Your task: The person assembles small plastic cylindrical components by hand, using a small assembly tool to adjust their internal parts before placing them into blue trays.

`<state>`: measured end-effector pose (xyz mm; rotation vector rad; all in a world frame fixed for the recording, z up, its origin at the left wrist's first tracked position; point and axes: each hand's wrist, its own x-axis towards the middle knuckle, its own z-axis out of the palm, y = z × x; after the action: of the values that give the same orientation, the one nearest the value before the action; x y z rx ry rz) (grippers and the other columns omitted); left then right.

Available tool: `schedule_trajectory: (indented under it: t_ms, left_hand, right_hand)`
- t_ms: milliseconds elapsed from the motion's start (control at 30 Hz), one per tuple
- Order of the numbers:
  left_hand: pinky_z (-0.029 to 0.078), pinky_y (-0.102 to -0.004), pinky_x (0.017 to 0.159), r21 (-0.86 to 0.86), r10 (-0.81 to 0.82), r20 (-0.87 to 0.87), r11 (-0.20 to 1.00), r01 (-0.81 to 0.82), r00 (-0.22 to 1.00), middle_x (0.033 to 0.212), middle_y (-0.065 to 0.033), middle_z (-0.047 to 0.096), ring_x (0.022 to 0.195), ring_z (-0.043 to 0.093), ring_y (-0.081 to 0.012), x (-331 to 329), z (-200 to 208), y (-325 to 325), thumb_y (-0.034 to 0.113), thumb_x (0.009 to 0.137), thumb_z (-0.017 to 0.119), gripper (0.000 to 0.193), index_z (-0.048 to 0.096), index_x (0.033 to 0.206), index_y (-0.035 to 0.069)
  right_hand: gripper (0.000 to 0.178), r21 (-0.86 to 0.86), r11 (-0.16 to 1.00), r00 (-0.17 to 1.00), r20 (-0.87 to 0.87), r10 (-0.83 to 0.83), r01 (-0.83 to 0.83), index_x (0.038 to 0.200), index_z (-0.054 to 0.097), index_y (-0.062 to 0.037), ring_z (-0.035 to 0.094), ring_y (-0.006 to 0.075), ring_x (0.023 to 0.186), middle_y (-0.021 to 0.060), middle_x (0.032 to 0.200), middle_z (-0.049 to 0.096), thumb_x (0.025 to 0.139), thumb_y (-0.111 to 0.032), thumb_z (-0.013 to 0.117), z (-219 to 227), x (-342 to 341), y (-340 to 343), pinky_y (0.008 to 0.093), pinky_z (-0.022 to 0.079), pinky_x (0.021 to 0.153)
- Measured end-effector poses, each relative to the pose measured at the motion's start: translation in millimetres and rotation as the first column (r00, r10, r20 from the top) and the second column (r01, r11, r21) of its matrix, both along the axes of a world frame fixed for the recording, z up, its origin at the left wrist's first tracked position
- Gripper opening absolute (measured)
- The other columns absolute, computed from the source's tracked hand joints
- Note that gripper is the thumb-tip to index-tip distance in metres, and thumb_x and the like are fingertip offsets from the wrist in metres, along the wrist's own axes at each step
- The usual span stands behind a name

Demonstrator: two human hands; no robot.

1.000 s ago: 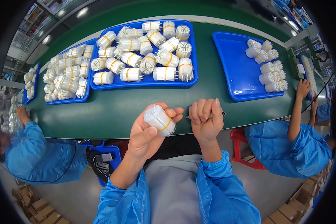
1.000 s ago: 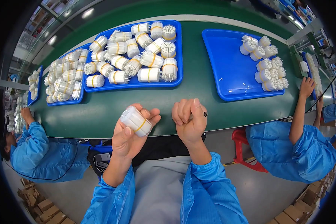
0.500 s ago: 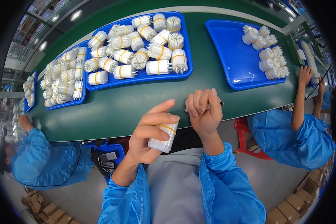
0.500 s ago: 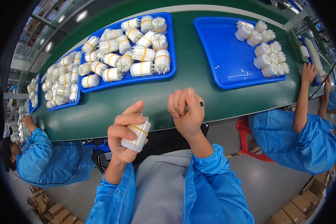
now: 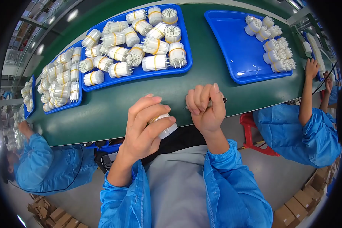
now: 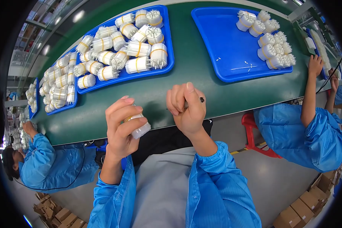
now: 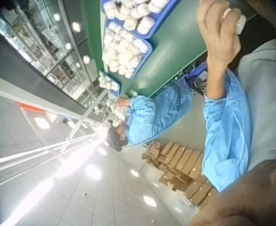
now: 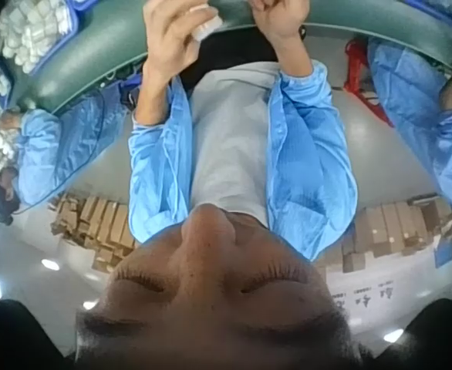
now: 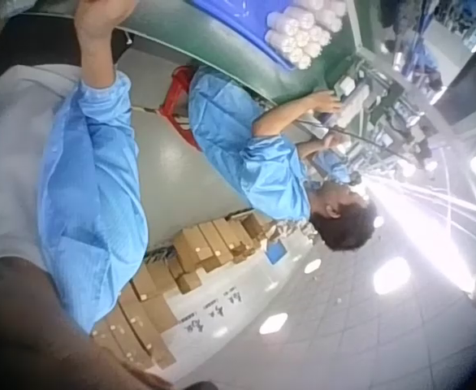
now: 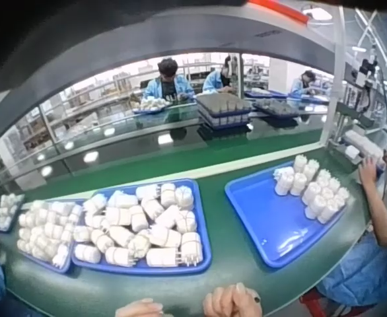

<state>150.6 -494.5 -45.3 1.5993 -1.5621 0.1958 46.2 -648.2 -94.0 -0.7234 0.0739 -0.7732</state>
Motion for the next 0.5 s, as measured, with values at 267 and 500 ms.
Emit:
schedule_trajectory:
  t_ms: [267,500]
  left_hand:
    - [0.047,-0.0397,0.077,0.110,0.172,-0.014,0.979,-0.170,0.985,0.103,-0.0107,0.060,0.091,0.054,-0.0297,-1.6,4.8,3.5,-0.006,0.057,0.071,0.055,0.067,0.110,0.006]
    - [0.049,-0.0365,0.068,0.108,0.333,-0.141,0.941,-0.320,0.932,0.092,-0.0137,0.061,0.079,0.058,-0.0297,-3.7,3.8,4.1,0.000,0.063,0.078,0.053,0.065,0.114,0.001]
  right_hand:
    - [0.051,0.010,1.000,1.000,0.001,0.015,-0.015,0.061,0.038,-0.0079,0.032,0.0125,0.048,0.0026,0.055,0.035,0.107,-0.028,0.032,2.6,-0.1,0.5,0.0282,0.027,0.046]
    - [0.050,-0.027,1.000,1.000,-0.016,0.015,-0.015,0.062,0.037,-0.0096,0.033,0.0123,0.048,0.0013,0.055,0.035,0.107,-0.029,0.028,2.0,-1.3,1.4,0.0284,0.028,0.047]
